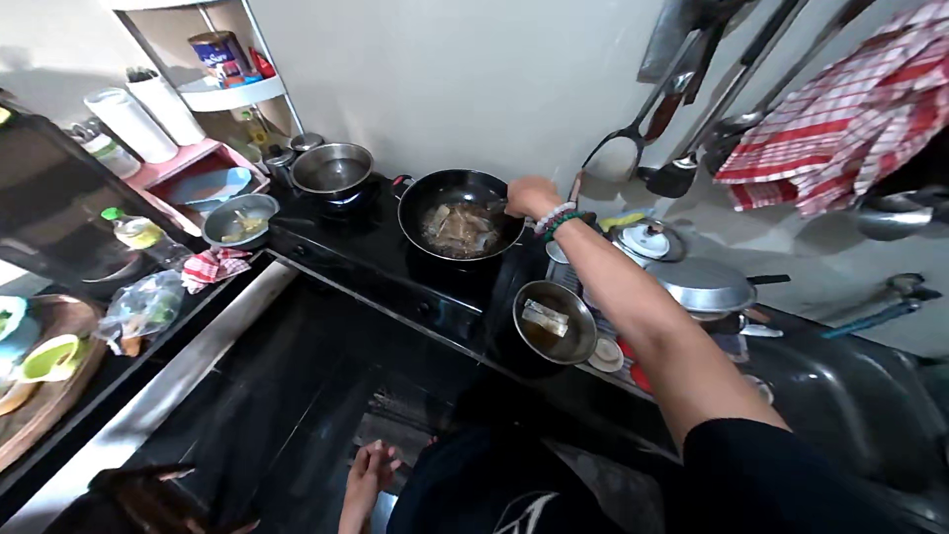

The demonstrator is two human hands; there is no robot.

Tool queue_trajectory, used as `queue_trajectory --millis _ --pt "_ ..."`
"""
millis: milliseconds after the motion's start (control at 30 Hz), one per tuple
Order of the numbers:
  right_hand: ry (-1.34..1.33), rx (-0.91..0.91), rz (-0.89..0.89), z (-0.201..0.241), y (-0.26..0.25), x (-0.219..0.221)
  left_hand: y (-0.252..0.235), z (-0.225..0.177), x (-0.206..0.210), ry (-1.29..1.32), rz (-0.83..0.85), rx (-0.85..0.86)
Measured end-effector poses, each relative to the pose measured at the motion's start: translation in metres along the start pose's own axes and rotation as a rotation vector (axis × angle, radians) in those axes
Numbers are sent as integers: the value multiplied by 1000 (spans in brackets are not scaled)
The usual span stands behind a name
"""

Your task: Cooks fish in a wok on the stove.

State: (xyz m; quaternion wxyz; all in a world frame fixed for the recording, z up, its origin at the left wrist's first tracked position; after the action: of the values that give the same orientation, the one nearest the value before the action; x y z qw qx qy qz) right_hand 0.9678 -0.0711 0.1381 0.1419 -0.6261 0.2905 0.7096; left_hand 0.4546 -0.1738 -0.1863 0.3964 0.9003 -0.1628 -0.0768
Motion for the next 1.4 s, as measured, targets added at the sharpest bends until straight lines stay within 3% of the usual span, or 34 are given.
queue_trajectory --millis 133,267,333,433,567,700,933,1133,1267,1400 --pt "-136 -22 -142 -46 31 -3 -1 -21 19 -134 66 56" --pt "-284 41 -282 -123 124 10 4 -53 65 -273 215 96" --pt "-341 109 -273 -151 171 45 8 -72 105 -361 344 123" --pt "-375 207 -265 -158 220 121 17 -95 184 -481 554 138" --pt "-350 269 -154 -162 200 197 15 -100 287 -519 653 88" --pt "-280 298 34 -163 181 221 -2 -92 353 -372 552 77" --pt "-261 174 135 -176 192 218 -7 -85 373 -194 401 92" --pt "-329 118 85 -204 204 211 -6 -83 376 -160 330 129" --pt "-297 58 165 -195 202 222 -3 -76 378 -131 312 119" --pt "-241 56 105 -185 196 231 -1 -70 379 -95 303 122"
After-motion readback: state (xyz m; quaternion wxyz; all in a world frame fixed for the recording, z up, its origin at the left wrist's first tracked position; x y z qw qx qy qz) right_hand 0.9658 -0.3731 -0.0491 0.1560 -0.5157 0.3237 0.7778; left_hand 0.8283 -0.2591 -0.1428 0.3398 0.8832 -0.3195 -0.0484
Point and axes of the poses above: each hand's wrist, its own y-axis away from the middle knuckle, its own x-axis out of the palm, z = x × y, the point moved 6 cm from there along -y, towards the middle knuckle, and after that the axes turned 7 degrees about -x, right-handed, at the moved point
